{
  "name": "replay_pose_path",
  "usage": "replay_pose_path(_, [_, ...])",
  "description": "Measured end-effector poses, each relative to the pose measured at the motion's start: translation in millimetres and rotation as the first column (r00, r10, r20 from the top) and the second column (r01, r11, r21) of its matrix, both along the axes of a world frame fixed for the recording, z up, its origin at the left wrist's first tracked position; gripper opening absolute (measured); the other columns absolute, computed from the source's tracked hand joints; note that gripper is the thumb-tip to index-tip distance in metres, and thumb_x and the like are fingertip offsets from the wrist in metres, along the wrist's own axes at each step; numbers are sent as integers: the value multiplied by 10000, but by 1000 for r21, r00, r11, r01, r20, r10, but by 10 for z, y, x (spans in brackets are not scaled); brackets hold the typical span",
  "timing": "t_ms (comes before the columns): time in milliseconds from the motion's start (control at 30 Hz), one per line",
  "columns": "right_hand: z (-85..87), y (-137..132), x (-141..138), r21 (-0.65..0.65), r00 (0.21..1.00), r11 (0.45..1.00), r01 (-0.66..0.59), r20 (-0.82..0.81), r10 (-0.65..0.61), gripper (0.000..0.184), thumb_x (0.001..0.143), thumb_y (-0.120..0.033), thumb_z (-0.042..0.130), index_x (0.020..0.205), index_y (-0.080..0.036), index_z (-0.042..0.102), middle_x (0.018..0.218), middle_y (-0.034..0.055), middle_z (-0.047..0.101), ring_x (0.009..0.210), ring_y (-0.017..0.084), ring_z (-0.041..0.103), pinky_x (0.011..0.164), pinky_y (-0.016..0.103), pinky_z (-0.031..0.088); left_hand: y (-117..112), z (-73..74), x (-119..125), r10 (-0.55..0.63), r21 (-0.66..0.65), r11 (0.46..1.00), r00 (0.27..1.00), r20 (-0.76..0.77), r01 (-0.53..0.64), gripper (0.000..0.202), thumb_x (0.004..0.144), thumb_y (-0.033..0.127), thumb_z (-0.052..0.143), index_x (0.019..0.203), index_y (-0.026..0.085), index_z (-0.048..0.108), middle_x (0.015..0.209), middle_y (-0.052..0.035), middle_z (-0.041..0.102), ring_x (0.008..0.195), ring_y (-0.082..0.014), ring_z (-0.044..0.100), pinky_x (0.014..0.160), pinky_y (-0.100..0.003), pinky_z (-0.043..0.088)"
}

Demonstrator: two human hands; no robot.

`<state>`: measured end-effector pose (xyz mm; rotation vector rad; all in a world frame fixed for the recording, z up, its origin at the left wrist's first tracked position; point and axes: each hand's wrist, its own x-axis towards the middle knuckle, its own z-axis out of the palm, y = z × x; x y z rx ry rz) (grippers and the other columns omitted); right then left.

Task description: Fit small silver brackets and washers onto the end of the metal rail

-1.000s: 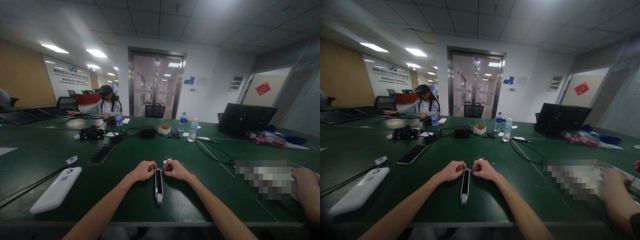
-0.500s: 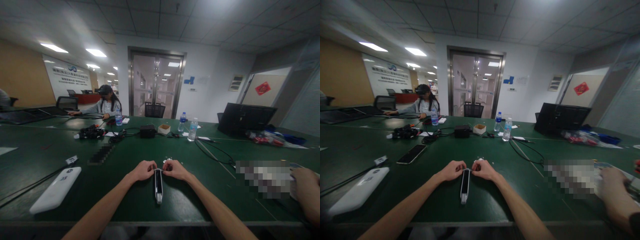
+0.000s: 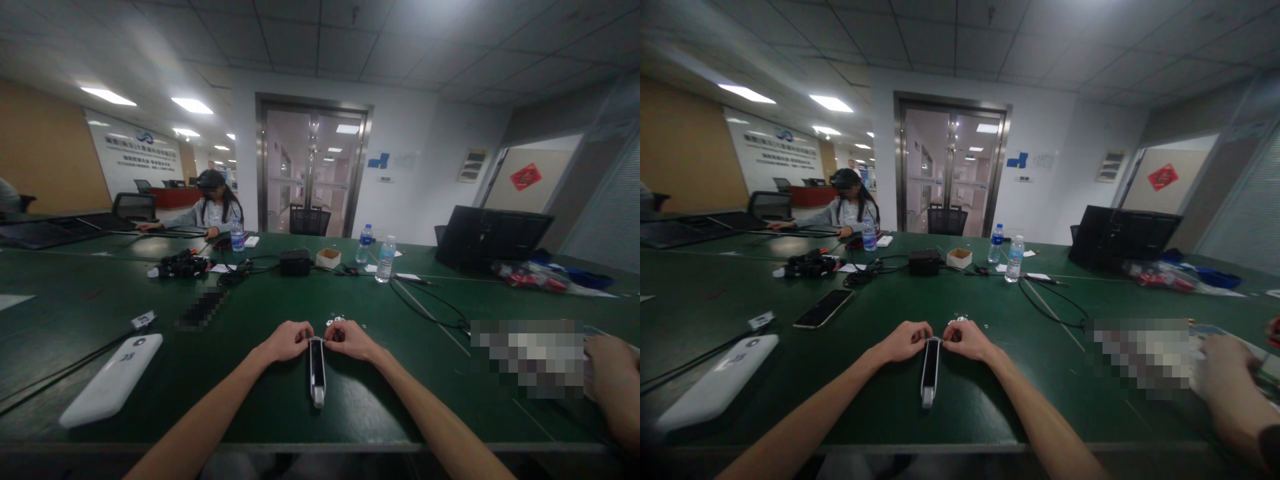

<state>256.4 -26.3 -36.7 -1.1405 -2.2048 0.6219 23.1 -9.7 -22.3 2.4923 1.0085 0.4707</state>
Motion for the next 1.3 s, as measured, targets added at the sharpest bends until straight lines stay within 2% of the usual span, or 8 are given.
replay_pose_path(600, [19, -13, -10, -40, 1000, 999, -11, -26, 10, 87, 753, -240, 669, 797, -165, 666, 684, -13, 626, 600, 105, 554, 571, 204, 445, 12, -9, 5, -4, 19, 1000, 1000, -6, 4, 178, 872, 235, 513, 978, 170, 641, 735, 1, 627, 637, -144, 569, 605, -228, 417])
replay_pose_path(967, [38, -22, -22, -29, 1000, 999, -13, -21, 12, 95, 765, -261, 665, 787, -169, 658, 678, -11, 623, 598, 110, 558, 567, 210, 443, -14, 28, 4, 1, 10, 1000, 1000, -10, -1, 176, 869, 223, 509, 976, 170, 638, 741, -3, 625, 646, -147, 571, 602, -226, 430])
replay_pose_path(1300, [11, -4, -9, -9, 1000, 1000, -11, 8, 11, 82, 775, -251, 665, 801, -174, 665, 692, -19, 630, 616, 107, 563, 596, 214, 444, 17, -17, 4, 1, 9, 1000, 1000, -10, -1, 182, 863, 216, 510, 986, 173, 638, 753, -4, 638, 651, -149, 579, 609, -229, 429])
